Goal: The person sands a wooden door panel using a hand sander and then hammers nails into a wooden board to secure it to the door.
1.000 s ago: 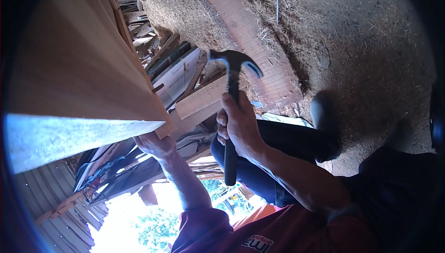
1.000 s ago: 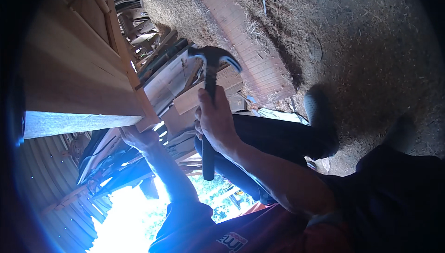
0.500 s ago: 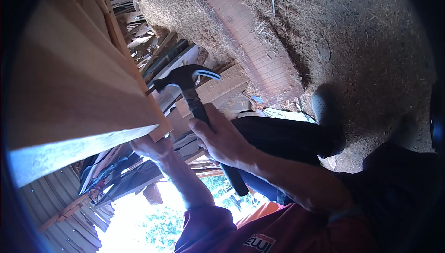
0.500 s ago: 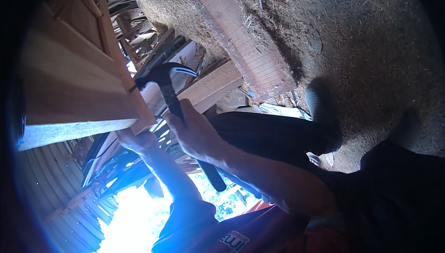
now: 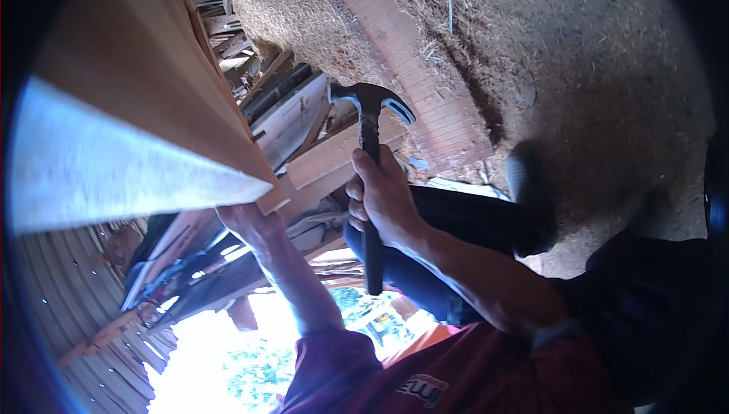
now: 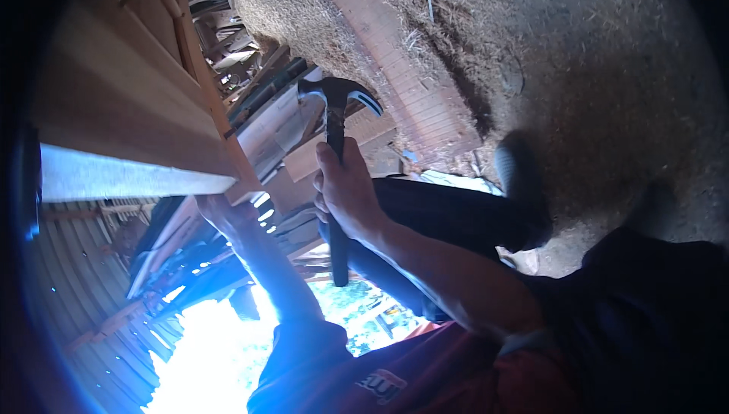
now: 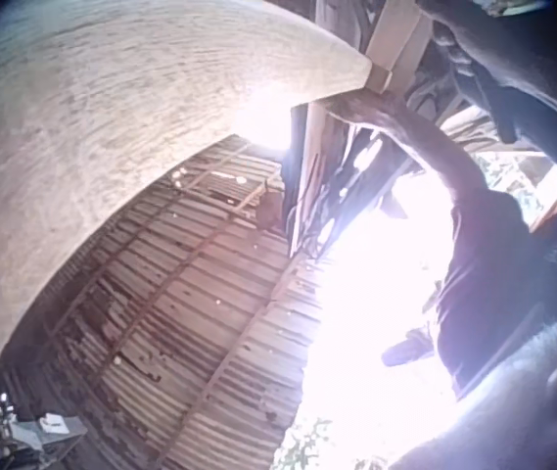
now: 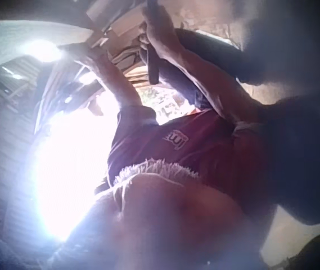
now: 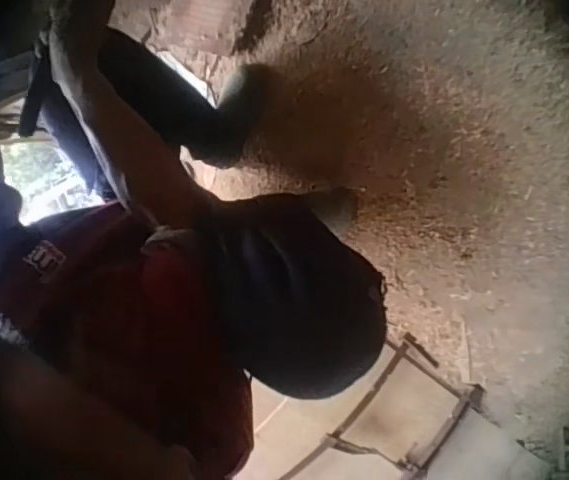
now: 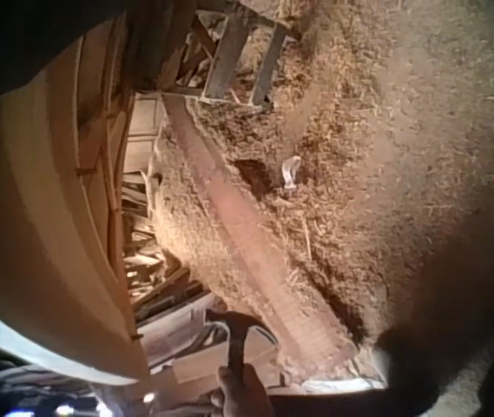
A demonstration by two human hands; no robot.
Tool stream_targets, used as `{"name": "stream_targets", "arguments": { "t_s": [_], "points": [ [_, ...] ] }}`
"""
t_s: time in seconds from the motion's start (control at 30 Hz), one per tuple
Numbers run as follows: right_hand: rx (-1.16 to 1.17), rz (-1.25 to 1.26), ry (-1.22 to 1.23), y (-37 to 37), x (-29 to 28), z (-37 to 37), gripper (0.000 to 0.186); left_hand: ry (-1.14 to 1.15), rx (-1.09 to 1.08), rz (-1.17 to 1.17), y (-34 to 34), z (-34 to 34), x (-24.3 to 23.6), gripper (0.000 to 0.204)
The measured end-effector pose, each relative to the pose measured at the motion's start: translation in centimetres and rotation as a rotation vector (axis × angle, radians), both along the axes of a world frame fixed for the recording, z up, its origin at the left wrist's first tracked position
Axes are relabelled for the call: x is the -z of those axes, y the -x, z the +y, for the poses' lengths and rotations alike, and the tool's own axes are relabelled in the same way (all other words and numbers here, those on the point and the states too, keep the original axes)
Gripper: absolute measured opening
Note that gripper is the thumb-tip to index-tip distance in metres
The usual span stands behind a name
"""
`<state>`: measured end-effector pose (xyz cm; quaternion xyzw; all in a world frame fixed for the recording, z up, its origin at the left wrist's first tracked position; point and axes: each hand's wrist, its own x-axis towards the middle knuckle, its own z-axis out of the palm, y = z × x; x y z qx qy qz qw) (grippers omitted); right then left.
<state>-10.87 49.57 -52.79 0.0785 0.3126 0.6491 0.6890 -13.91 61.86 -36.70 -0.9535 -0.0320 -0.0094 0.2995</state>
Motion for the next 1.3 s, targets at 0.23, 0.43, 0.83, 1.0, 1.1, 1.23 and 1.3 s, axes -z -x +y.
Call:
{"name": "stream_targets", "arguments": {
  "t_s": [0.23,0.43,0.83,1.0,1.1,1.23,1.3],
  "points": [
    [0.098,-0.342,-0.212,2.0,-0.7,-0.1,0.016,0.529,-0.206,-0.42,-0.4,-0.2,1.2,0.065],
    [0.092,-0.39,-0.024,2.0,1.1,0.8,0.017,0.287,-0.292,-0.249,-0.6,-1.0,1.3,0.06],
    [0.118,-0.538,-0.057,0.9,0.1,0.6,0.016,0.303,-0.182,-0.236,0.6,0.9,1.4,0.053],
    [0.02,-0.15,-0.022,-0.7,-0.4,-0.7,0.017,0.189,-0.218,-0.243,0.2,-0.5,0.7,0.042],
    [0.183,-0.931,0.083,1.1,-0.8,0.5,0.016,0.001,0.028,-0.137,-0.2,-0.1,1.1,0.04],
    [0.098,-0.368,-0.038,0.9,-0.3,0.4,0.016,-0.259,0.089,-0.09,-0.4,-1.1,1.5,0.045],
    [0.073,-0.146,0.023,-0.9,0.3,-0.4,0.017,-0.23,-0.083,-0.267,0.5,-1.0,1.9,0.046]
  ]
}}
